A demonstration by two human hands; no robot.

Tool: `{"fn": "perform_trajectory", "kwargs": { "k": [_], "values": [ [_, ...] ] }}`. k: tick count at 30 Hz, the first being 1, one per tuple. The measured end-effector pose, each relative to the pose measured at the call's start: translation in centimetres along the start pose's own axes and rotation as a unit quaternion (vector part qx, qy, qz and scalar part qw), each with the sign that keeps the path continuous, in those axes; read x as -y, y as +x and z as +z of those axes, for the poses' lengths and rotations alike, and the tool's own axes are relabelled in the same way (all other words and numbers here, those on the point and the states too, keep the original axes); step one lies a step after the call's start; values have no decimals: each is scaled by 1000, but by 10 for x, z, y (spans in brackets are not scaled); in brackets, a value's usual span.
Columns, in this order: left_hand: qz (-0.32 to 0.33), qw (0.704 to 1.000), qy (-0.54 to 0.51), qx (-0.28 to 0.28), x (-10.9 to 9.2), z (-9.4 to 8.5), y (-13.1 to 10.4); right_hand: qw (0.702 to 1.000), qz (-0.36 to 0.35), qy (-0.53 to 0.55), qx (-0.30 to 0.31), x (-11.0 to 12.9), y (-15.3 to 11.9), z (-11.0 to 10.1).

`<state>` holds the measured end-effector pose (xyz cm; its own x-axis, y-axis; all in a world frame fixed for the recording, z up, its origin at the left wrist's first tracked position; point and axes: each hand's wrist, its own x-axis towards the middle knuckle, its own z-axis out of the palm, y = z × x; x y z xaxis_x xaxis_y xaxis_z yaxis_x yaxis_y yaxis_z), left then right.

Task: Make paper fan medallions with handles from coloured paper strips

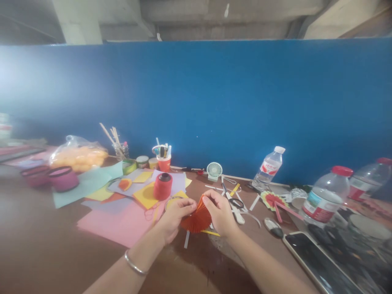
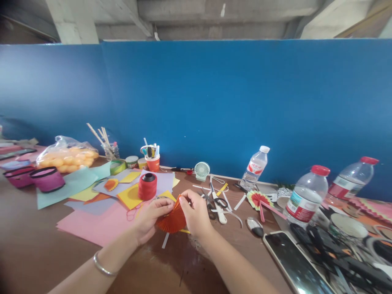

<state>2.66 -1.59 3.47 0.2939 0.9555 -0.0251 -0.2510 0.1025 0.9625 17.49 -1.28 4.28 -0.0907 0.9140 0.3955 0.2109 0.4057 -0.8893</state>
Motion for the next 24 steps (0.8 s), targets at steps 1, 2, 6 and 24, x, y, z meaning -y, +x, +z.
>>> {"fn": "perform_trajectory", "kwargs": {
  "k": [1, 2, 6, 24],
  "values": [
    [-3, 1000, -5, 0, 0, 0, 0, 1000, 2, -1, 1, 0, 0, 0],
    [-5, 1000, -10, 0, 0, 0, 0, 1000, 4, -2, 2, 0, 0, 0],
    [-5, 1000, -14, -2, -1, 1, -1, 1000, 8, -9, -2, 1, 0, -1],
    [-92, 966, -213, 111, 5, -1, -6, 990, -42, 123, 60, 6, -6, -3]
  ]
}}
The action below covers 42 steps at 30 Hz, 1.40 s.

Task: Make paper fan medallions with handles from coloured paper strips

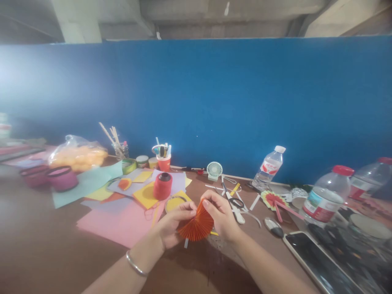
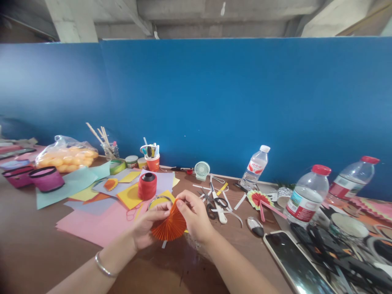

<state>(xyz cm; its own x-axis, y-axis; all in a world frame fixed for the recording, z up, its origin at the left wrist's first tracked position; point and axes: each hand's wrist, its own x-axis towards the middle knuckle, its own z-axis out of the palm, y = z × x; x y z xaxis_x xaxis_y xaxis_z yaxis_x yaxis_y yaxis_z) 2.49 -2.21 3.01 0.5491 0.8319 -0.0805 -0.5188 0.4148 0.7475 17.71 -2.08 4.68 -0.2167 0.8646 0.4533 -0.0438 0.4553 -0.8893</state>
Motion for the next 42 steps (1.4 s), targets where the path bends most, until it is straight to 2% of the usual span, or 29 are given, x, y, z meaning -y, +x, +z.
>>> {"fn": "perform_trajectory", "kwargs": {
  "k": [4, 11, 16, 19, 21, 23, 26, 29, 30, 31, 33, 36, 39, 42],
  "values": [
    [-24, 999, 5, 46, -3, 6, -5, 1000, -11, -7, 26, 3, -1, 0],
    [-63, 994, 15, 93, -7, 9, -13, 994, -57, 34, 90, 11, 0, -1],
    [-65, 993, -9, 96, -2, 9, -10, 992, -23, 107, 59, 2, 0, -1],
    [-126, 988, -11, 94, -2, 8, -7, 994, -7, 109, 20, -4, 2, -4],
    [-155, 983, 14, 94, -4, 6, -5, 997, -38, 62, -13, -5, 4, -7],
    [-130, 989, 30, 63, -8, 3, -4, 997, -78, 8, -22, -6, 7, -10],
    [-42, 999, 10, -9, -14, -1, -1, 992, -95, -76, -35, -9, 12, -11],
    [46, 994, -56, -84, -19, -8, 5, 979, -30, -176, -100, -14, 15, -11],
    [77, 987, -79, -116, -20, -11, 8, 970, 6, -221, -99, -15, 16, -13],
    [106, 978, -98, -148, -20, -14, 11, 960, 41, -268, -75, -16, 16, -15],
    [150, 963, -112, -193, -19, -21, 16, 932, 96, -348, 32, -17, 17, -21],
    [163, 958, -112, -207, -14, -30, 21, 894, 138, -375, 203, -17, 13, -28],
    [158, 959, -110, -208, -8, -33, 22, 854, 122, -427, 272, -18, 7, -27],
    [146, 965, -98, -197, -5, -33, 22, 823, 87, -484, 283, -21, 2, -20]
  ]
}}
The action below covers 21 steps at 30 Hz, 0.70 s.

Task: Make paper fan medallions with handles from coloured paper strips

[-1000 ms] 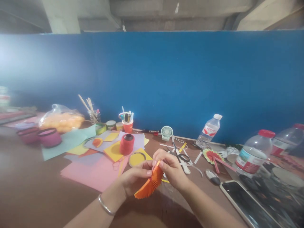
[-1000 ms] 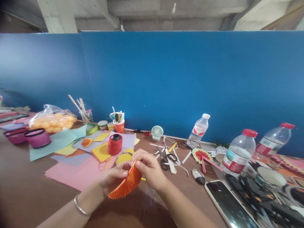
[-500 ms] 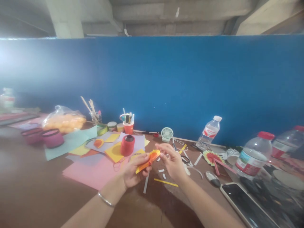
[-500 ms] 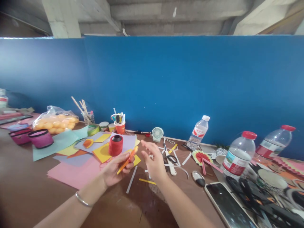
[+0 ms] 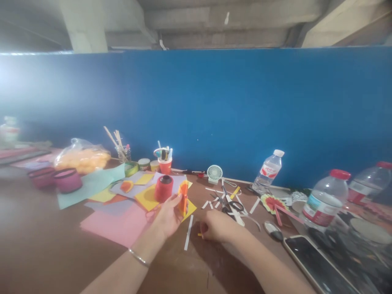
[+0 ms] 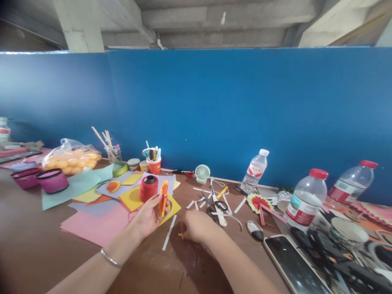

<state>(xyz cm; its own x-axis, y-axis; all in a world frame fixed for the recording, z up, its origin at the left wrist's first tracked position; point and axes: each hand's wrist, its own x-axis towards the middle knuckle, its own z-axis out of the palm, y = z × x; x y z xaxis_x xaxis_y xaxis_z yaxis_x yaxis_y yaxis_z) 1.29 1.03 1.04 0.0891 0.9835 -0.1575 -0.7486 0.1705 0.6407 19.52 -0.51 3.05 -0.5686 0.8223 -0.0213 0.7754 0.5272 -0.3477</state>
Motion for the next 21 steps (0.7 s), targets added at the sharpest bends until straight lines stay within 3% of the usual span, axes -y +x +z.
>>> {"fn": "perform_trajectory", "kwargs": {
  "k": [7, 12, 16, 21],
  "values": [
    [10, 998, 48, 36, 2, 2, -5, 999, -1, -33, -28, -1, 6, 12],
    [72, 988, 133, 41, 6, 6, -7, 996, -4, -51, -72, 1, 12, 23],
    [101, 980, 170, 36, 7, 8, -8, 993, -12, -22, -111, -1, 14, 16],
    [129, 967, 216, 27, 6, 5, -6, 959, -20, 111, -262, -9, 11, 4]
  ]
}}
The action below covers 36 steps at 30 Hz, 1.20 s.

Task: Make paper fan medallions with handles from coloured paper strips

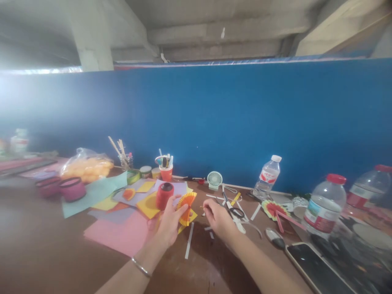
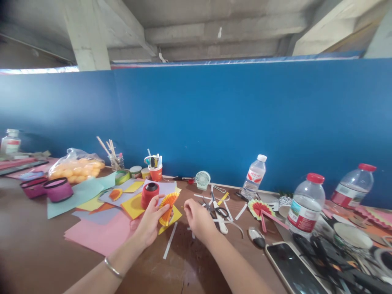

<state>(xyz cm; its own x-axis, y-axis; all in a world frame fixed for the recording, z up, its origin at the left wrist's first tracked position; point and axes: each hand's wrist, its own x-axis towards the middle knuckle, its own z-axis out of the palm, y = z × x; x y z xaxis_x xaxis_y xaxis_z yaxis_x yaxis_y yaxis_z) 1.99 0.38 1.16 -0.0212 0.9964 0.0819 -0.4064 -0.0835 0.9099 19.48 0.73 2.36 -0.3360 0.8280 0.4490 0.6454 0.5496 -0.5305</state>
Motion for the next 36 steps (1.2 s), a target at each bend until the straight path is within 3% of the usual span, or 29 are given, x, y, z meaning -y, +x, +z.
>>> {"fn": "perform_trajectory", "kwargs": {
  "k": [4, 7, 11, 14, 16, 18, 21, 22, 24, 26, 29, 36],
  "values": [
    [-67, 996, 16, 59, -1, -2, 2, 993, 14, 91, -68, -1, 0, -1],
    [-127, 987, 1, 103, -3, -2, 1, 989, -5, 140, -53, -1, 1, -2],
    [-232, 966, -37, 108, -9, -3, -3, 981, -26, 194, -6, 1, 3, -3],
    [-317, 936, -89, 123, -11, -5, -3, 981, -36, 191, -12, 4, 3, -4],
    [-336, 926, -104, 139, -10, -6, -3, 982, -32, 184, -21, 7, 2, -4],
    [-283, 946, -95, 123, -7, -6, -2, 983, -19, 177, -39, 10, 2, -3],
    [-66, 997, -30, 31, -6, -2, -3, 983, 12, 173, -65, 11, 2, -2],
    [16, 1000, 10, 9, -8, 0, -4, 982, 22, 174, -70, 12, 2, -2],
    [125, 986, 105, 21, -12, 4, -7, 980, 32, 179, -76, 12, 2, -1],
    [154, 972, 173, 46, -15, 8, -10, 978, 35, 191, -79, 13, 2, 1],
    [130, 970, 198, 53, -14, 11, -11, 969, 49, 230, -76, 15, 2, 4],
    [101, 985, 125, -67, -10, 8, -5, 938, 64, 337, -45, 9, 3, 11]
  ]
}}
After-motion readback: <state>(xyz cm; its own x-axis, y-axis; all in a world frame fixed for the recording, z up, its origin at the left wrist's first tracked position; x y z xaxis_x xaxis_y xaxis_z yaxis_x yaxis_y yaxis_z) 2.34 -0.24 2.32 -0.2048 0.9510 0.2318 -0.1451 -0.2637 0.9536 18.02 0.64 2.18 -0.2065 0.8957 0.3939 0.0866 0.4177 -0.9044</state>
